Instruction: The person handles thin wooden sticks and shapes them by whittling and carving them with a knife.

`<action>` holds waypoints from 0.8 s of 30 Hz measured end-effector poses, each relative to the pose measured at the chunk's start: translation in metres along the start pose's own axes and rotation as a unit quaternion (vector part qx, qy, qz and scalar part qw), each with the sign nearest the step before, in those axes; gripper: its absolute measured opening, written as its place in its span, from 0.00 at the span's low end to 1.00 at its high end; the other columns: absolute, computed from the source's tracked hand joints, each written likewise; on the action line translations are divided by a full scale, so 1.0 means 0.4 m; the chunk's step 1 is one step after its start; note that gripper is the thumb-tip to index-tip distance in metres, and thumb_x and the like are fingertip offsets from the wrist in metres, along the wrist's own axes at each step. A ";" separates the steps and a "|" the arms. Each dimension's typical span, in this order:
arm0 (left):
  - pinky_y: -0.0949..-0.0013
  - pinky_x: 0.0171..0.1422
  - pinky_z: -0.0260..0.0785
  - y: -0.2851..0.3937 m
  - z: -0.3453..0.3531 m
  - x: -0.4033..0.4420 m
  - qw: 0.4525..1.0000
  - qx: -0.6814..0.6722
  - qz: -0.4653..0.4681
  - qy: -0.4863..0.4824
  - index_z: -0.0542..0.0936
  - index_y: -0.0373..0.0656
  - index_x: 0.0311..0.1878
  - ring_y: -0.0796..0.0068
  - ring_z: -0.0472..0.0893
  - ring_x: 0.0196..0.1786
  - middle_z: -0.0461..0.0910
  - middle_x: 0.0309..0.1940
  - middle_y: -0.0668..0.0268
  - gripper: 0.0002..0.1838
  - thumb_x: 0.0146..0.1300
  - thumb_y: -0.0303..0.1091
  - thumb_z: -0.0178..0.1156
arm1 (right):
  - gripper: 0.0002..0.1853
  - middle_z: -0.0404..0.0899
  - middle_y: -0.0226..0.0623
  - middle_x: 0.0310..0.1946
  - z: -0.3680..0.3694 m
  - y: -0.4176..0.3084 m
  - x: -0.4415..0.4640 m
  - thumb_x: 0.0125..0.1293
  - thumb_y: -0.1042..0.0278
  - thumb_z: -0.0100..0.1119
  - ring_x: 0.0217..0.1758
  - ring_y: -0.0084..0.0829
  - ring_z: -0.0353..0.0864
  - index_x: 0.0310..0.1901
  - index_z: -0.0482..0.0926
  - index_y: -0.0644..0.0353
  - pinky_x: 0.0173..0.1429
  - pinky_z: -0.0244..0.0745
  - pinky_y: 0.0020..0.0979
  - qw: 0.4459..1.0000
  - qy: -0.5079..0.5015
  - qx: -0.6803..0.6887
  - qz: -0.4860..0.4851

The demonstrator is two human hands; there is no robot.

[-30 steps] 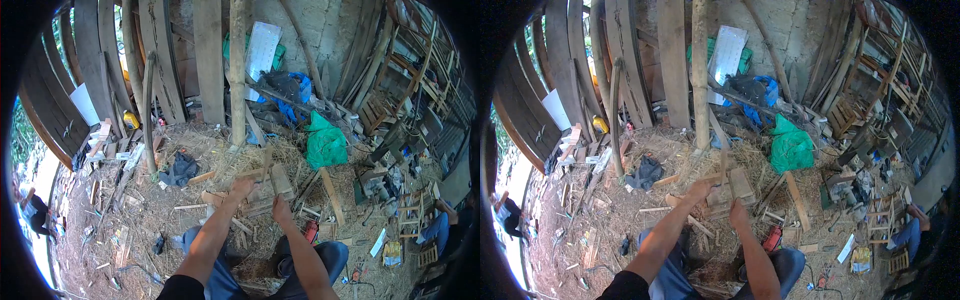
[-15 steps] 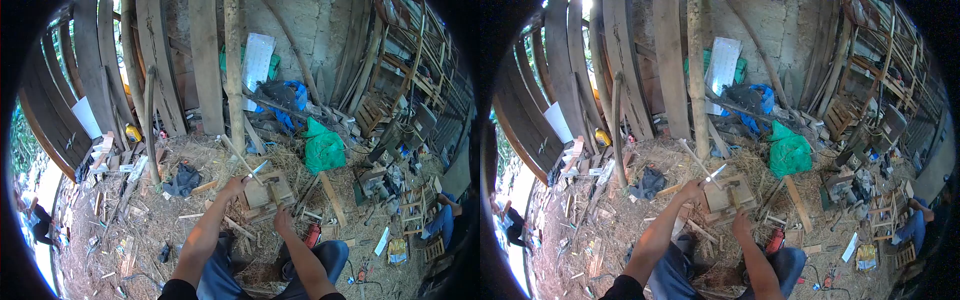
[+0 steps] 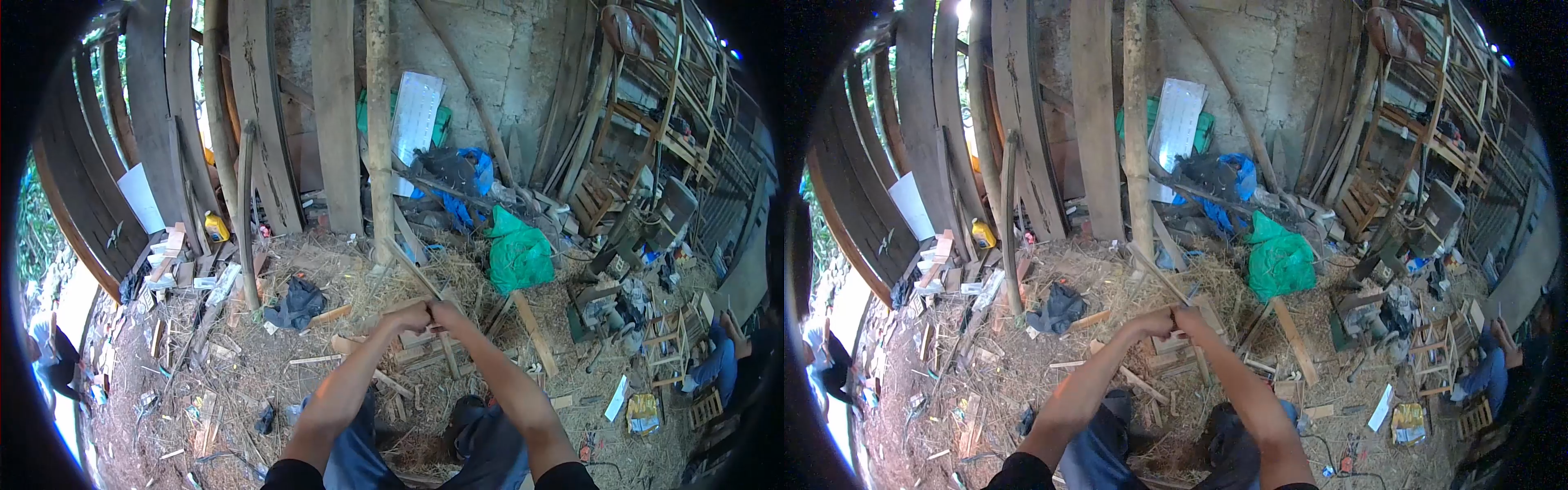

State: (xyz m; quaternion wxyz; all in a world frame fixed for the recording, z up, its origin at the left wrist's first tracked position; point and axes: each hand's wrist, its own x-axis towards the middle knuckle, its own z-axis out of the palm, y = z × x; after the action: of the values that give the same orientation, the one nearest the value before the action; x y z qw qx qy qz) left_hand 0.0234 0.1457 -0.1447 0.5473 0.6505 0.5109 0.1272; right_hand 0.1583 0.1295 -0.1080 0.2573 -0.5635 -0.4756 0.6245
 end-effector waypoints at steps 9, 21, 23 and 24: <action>0.65 0.54 0.68 0.134 -0.074 -0.208 0.988 0.139 0.015 0.071 0.74 0.38 0.54 0.68 0.77 0.47 0.77 0.47 0.57 0.26 0.66 0.52 0.53 | 0.14 0.71 0.33 0.22 -0.090 0.006 -0.060 0.71 0.60 0.43 0.16 0.30 0.67 0.32 0.72 0.61 0.21 0.66 0.32 0.985 0.015 0.172 0.030; 0.70 0.33 0.66 0.198 -0.016 -0.131 0.908 -0.176 0.256 0.282 0.73 0.37 0.40 0.77 0.72 0.26 0.74 0.22 0.67 0.21 0.70 0.49 0.48 | 0.24 0.77 0.46 0.32 0.007 -0.019 -0.115 0.72 0.48 0.38 0.33 0.39 0.77 0.47 0.73 0.64 0.35 0.71 0.40 0.859 -0.169 -0.456 -0.158; 0.70 0.29 0.64 0.186 -0.011 -0.115 0.910 -0.133 0.223 0.322 0.73 0.37 0.39 0.77 0.69 0.22 0.72 0.19 0.67 0.21 0.70 0.49 0.48 | 0.23 0.77 0.50 0.34 0.015 0.020 -0.097 0.72 0.51 0.39 0.34 0.44 0.78 0.46 0.73 0.66 0.37 0.72 0.42 0.832 -0.161 -0.480 -0.225; 0.68 0.30 0.64 0.185 -0.012 -0.106 0.910 -0.084 0.215 0.343 0.72 0.38 0.37 0.78 0.68 0.24 0.69 0.20 0.69 0.19 0.71 0.47 0.47 | 0.22 0.78 0.54 0.35 0.015 0.028 -0.091 0.71 0.53 0.39 0.35 0.48 0.79 0.45 0.73 0.68 0.39 0.72 0.45 0.798 -0.146 -0.503 -0.298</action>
State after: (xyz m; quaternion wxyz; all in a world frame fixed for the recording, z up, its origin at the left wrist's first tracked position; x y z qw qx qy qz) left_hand 0.0398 0.1233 -0.0640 0.3500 0.6128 0.5024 0.4995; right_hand 0.1633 0.0917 -0.1019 0.0386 -0.3463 -0.8990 0.2652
